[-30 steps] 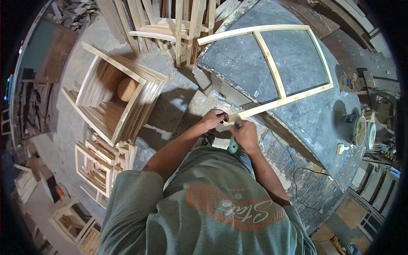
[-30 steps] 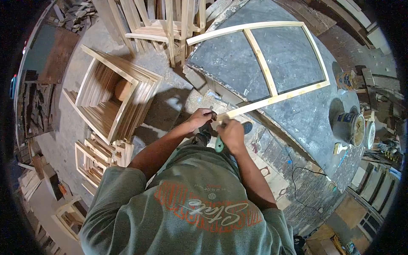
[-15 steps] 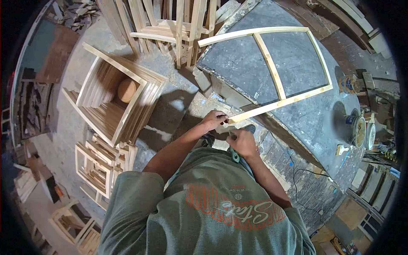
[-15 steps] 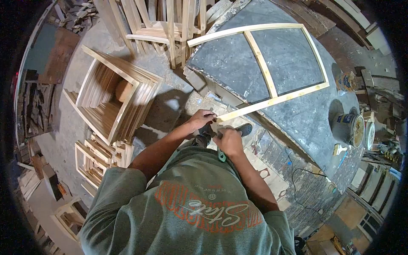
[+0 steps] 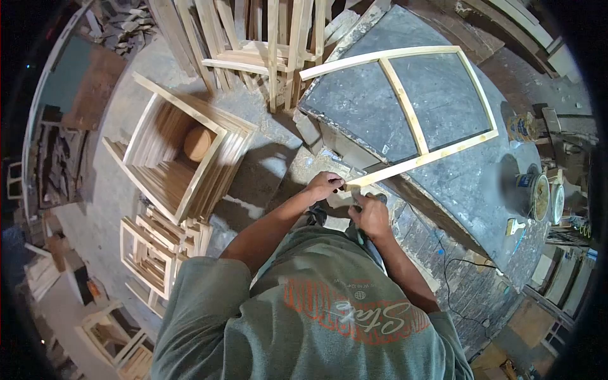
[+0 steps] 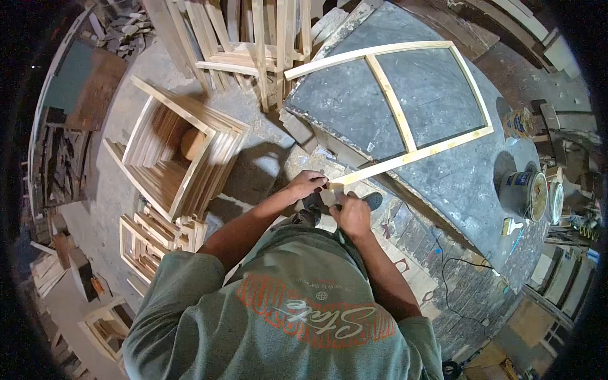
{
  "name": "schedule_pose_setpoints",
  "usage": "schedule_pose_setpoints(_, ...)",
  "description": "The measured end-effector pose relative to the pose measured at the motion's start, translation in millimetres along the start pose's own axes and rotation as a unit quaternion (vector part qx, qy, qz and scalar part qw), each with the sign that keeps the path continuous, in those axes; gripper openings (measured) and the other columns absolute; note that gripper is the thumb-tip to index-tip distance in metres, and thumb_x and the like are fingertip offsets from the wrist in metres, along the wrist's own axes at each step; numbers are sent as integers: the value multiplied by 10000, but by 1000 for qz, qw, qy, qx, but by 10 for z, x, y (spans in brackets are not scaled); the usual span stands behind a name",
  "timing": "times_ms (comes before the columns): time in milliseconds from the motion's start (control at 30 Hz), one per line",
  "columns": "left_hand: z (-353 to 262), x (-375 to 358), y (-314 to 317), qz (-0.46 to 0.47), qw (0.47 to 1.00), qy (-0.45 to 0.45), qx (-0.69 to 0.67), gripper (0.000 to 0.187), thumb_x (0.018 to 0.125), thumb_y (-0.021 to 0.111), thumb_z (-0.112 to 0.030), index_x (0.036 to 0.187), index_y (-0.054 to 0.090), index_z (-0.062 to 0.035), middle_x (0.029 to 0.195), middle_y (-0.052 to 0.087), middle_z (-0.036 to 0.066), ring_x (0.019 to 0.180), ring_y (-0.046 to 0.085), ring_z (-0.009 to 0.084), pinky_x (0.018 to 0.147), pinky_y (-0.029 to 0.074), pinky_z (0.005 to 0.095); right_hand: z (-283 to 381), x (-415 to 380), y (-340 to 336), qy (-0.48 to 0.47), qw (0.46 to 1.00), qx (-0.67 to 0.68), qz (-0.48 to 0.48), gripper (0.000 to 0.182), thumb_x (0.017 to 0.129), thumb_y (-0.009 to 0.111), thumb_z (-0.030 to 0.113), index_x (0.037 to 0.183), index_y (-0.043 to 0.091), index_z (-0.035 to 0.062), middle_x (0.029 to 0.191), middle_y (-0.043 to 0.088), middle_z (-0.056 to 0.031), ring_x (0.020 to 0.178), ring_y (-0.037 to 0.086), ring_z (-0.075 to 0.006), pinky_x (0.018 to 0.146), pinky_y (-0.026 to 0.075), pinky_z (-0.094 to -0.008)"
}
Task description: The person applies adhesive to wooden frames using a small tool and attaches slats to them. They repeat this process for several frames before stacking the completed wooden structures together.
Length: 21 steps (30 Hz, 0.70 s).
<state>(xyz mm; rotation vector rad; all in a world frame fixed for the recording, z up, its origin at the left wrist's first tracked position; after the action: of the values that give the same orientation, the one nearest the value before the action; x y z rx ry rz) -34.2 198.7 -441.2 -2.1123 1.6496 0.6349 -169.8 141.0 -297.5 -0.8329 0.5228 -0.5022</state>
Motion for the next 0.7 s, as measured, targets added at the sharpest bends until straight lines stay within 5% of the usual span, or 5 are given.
schedule_pose_setpoints(267,-120,-90,-18,-7,1000,-8,26,263,954,632,-243,1050,729,-19,890,738,48,757,662,132,717,545,305,-38,13,-5,9,998,-41,54,339,752,725,279,970,722,20,841,657,-238,796,663,-414,730,532,-490)
schedule_pose_setpoints(700,-243,240,-118,9,999,-1,-37,372,890,647,-306,1128,688,-23,957,734,46,786,647,146,719,514,299,-980,-523,-795,104,983,121,-91,384,742,786,228,1073,738,40,883,707,-185,768,692,-312,714,542,-378)
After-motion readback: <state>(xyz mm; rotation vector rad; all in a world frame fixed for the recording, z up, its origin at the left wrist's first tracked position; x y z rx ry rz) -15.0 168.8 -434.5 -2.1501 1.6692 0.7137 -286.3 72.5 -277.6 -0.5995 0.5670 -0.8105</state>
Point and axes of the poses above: each hand's wrist, its own x-axis towards the middle knuckle, its own y-axis out of the palm, z = x × y, the point moved 9 cm from there along x, towards the middle knuckle
